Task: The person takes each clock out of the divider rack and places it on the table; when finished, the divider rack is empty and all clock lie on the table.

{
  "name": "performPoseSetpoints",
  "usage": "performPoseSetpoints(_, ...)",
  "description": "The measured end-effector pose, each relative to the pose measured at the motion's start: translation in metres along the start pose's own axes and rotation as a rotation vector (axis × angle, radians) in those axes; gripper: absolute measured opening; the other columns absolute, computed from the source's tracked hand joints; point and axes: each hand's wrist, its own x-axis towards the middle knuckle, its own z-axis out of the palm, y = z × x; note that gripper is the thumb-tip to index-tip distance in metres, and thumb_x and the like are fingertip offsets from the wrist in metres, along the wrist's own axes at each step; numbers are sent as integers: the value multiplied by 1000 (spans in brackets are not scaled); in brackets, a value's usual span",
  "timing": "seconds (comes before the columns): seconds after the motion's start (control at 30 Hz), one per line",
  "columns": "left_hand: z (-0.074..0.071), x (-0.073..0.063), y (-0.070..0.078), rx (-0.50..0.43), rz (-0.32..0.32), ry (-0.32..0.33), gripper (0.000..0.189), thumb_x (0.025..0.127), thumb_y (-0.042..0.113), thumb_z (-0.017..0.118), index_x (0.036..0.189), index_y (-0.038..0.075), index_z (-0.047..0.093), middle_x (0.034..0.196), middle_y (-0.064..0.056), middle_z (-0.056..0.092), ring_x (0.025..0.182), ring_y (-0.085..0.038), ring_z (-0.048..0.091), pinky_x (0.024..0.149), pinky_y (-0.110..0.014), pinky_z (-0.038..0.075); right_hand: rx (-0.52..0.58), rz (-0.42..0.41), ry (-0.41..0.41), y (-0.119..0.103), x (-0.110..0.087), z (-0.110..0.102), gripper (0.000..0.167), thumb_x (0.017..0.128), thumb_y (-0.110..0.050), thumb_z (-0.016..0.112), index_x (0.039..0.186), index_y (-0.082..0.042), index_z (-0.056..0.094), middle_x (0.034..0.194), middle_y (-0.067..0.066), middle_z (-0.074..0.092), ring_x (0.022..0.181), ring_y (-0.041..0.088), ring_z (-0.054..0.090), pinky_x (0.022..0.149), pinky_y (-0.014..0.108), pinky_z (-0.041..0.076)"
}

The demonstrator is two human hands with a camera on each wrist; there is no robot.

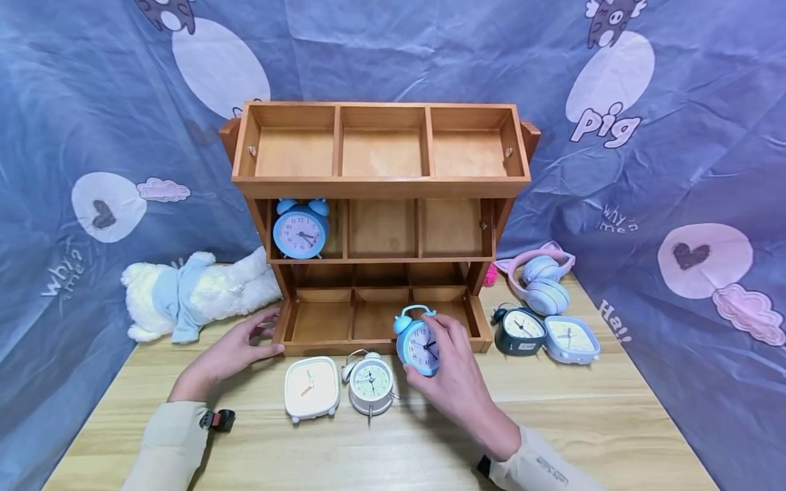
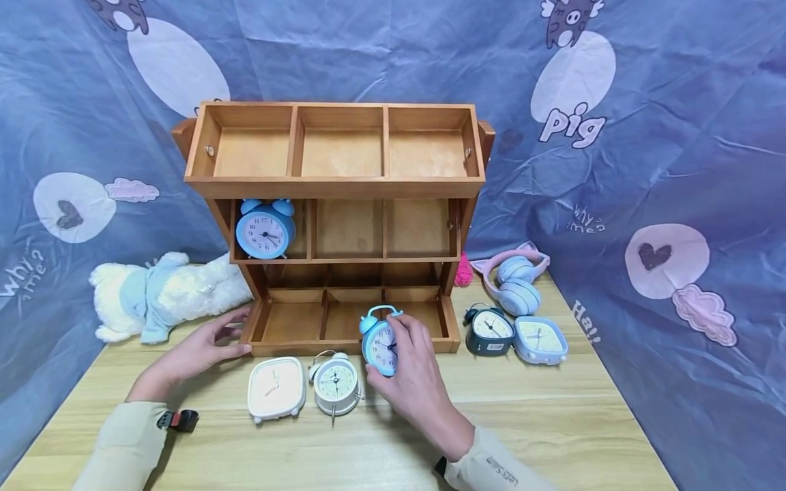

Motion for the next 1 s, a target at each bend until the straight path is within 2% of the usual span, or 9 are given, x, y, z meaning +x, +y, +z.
performPoseSetpoints(0.2,1,0,-1,2,1,-8,89,105,26,82,173,-2,32,170,-31,48,144,-51,61,109,-52,59,-14,24,-31,-2,-5,-3,89,73,-21,98,152,-1,63,144,19,61,133,36,59,104,54,62)
performPoseSetpoints(0.5,0,-1,-1,1,-6,-8,88,105,26,82,173,-2,33,170,-31,47,143,-51,62,105,-42,60,-54,35,-85,-4,-14,-3,87,74,-21,98,152,0,65,142,15,63,130,31,61,102,50,64)
performPoseSetpoints(1.0,-1,0,-1,11,13,-6,88,105,24,81,173,-3,32,170,-33,46,143,-52,61,114,-58,58,-84,83,-155,-6,-31,-3,89,72,-24,99,152,-2,66,144,10,65,129,24,63,105,47,64)
